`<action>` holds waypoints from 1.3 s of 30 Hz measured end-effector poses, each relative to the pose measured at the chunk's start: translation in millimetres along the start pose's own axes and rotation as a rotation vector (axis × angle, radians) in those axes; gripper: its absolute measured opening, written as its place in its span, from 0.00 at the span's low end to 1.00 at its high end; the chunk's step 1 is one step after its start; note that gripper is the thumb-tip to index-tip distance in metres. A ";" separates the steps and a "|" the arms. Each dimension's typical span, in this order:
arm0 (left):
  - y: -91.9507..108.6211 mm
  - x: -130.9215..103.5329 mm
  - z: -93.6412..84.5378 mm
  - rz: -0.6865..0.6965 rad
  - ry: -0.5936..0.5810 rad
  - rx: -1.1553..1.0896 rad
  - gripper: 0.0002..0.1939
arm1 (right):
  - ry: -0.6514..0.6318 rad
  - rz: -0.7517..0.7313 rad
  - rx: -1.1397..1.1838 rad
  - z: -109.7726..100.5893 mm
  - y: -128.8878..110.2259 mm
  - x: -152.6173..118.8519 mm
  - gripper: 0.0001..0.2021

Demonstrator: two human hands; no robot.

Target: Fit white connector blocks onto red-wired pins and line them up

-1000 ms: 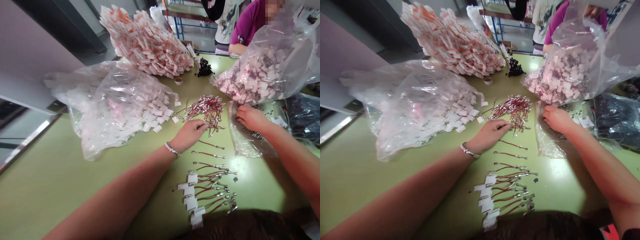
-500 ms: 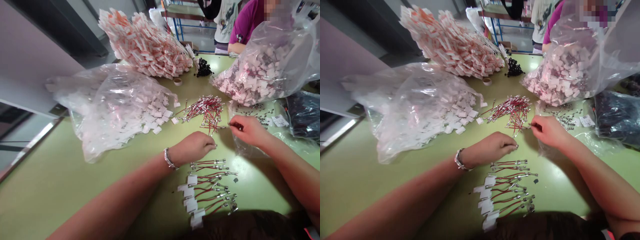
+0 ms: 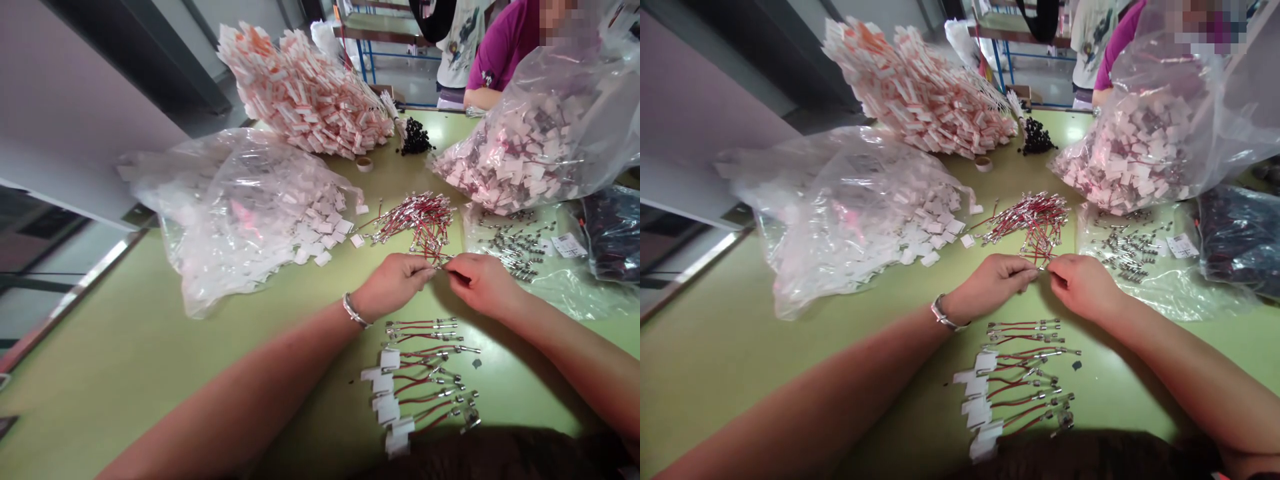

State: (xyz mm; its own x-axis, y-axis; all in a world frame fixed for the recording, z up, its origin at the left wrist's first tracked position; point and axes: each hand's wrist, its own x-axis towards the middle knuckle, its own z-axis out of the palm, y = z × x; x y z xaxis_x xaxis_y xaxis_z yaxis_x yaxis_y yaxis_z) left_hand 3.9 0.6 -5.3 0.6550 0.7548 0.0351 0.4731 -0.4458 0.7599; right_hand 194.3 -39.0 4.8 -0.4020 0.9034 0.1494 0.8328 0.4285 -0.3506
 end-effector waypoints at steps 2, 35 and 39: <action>0.1 -1.8 0.7 0.101 -0.043 0.275 0.14 | -0.076 -0.013 -0.028 1.0 -0.5 -4.7 0.10; 4.1 -9.9 0.4 0.418 -0.215 0.721 0.12 | -0.174 0.230 0.592 6.9 -3.5 -15.6 0.12; 7.4 -7.4 3.1 0.340 -0.235 0.693 0.12 | -0.220 0.261 0.537 -2.0 -3.6 -10.4 0.12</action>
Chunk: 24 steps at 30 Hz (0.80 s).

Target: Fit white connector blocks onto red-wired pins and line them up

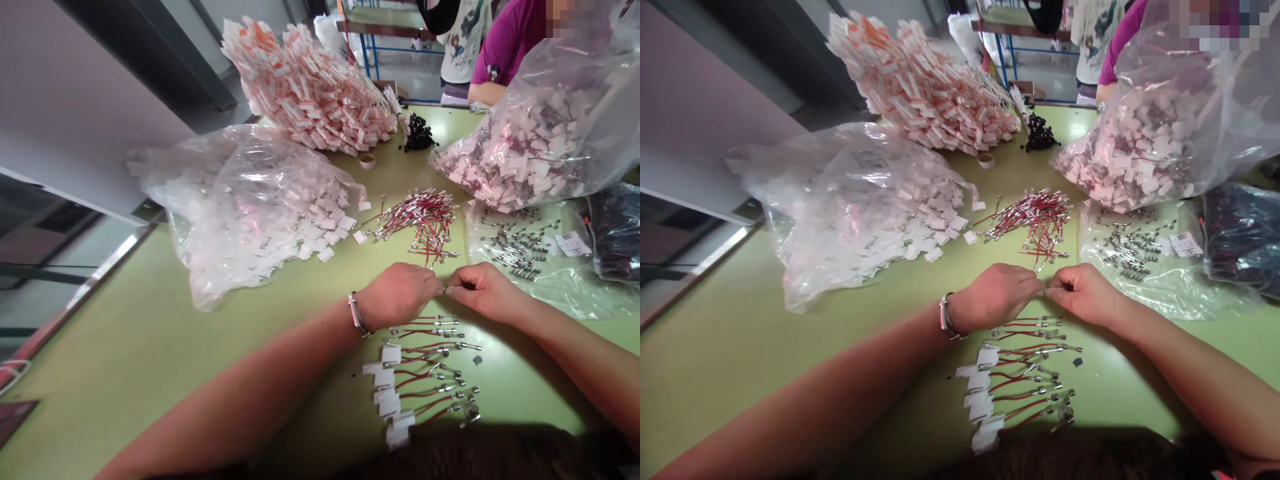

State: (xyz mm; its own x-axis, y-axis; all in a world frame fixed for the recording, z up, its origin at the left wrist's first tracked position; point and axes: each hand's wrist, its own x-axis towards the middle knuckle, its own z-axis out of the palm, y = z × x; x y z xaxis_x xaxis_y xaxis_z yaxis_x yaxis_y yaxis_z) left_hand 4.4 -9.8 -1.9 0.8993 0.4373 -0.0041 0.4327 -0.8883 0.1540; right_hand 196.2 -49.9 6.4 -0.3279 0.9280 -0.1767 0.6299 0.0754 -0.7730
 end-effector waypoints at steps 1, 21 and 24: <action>0.5 1.2 -0.9 -0.039 -0.013 -0.031 0.12 | -0.008 0.000 -0.067 -4.8 -1.3 1.9 0.13; -17.9 7.4 -2.6 -0.584 0.175 -1.076 0.17 | 0.343 0.033 -0.088 -14.8 8.5 36.4 0.13; -21.6 8.9 -2.2 -0.641 0.239 -1.309 0.17 | 0.271 0.125 0.163 -10.8 3.6 35.1 0.14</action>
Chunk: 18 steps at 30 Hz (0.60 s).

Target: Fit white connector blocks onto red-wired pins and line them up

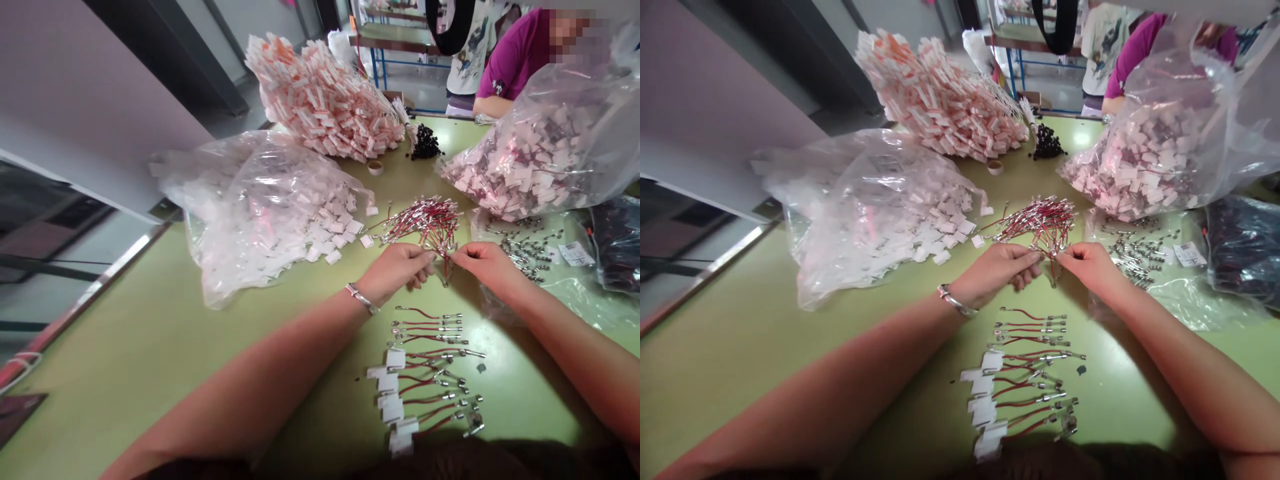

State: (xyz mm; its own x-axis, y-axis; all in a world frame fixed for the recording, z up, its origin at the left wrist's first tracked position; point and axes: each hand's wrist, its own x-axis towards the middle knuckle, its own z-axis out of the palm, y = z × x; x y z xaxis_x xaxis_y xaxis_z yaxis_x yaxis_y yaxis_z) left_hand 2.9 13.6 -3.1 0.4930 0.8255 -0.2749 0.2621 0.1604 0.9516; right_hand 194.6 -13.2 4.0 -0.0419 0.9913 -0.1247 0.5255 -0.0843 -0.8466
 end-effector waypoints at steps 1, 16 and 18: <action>0.2 0.3 0.3 0.012 0.006 -0.039 0.15 | -0.007 -0.003 0.037 3.0 -1.0 -1.7 0.14; -7.2 -2.7 18.5 0.257 0.133 -0.235 0.10 | -0.100 -0.224 -0.138 30.4 -1.8 -15.5 0.13; -7.1 -2.6 21.8 0.262 0.139 -0.283 0.10 | -0.115 -0.232 -0.150 29.3 -3.1 -16.7 0.13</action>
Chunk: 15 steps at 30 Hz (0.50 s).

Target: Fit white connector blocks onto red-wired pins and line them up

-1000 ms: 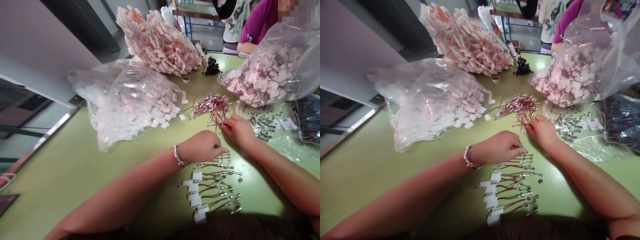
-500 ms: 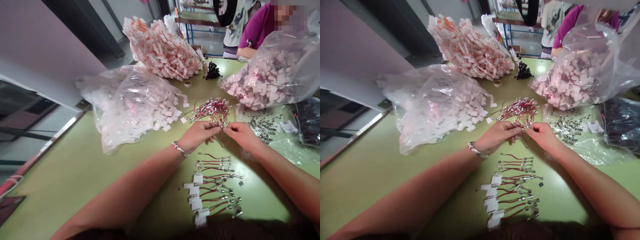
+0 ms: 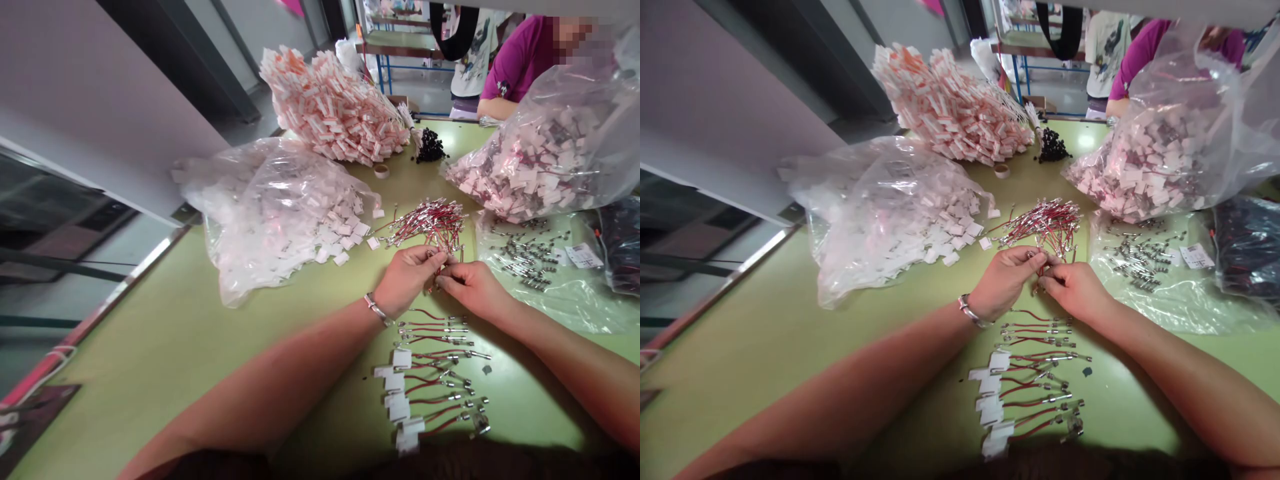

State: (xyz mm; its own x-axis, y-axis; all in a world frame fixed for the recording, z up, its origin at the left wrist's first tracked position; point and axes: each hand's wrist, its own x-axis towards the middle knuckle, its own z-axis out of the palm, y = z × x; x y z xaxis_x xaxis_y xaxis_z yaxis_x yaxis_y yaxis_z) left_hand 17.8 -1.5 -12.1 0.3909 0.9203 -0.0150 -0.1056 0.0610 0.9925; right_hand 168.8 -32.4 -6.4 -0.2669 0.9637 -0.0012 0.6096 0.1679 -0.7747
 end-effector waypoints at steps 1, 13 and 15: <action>-0.4 0.4 1.0 0.011 0.001 -0.030 0.10 | 0.000 -0.004 -0.015 -0.9 -1.1 -0.8 0.14; 9.0 1.6 -11.4 -0.003 0.085 0.300 0.13 | 0.260 0.043 -0.418 -77.5 3.9 0.5 0.17; 8.2 2.1 -12.4 -0.066 0.071 0.288 0.15 | 0.229 0.138 -0.462 -102.1 19.4 0.3 0.13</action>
State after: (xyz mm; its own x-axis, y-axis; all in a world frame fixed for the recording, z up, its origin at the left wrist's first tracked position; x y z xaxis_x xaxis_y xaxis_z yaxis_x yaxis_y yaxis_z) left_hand 6.5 5.8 -5.5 0.3222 0.9434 -0.0788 0.1856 0.0187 0.9825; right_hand 256.7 -7.7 43.1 -0.0230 0.9952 0.0947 0.9067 0.0607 -0.4175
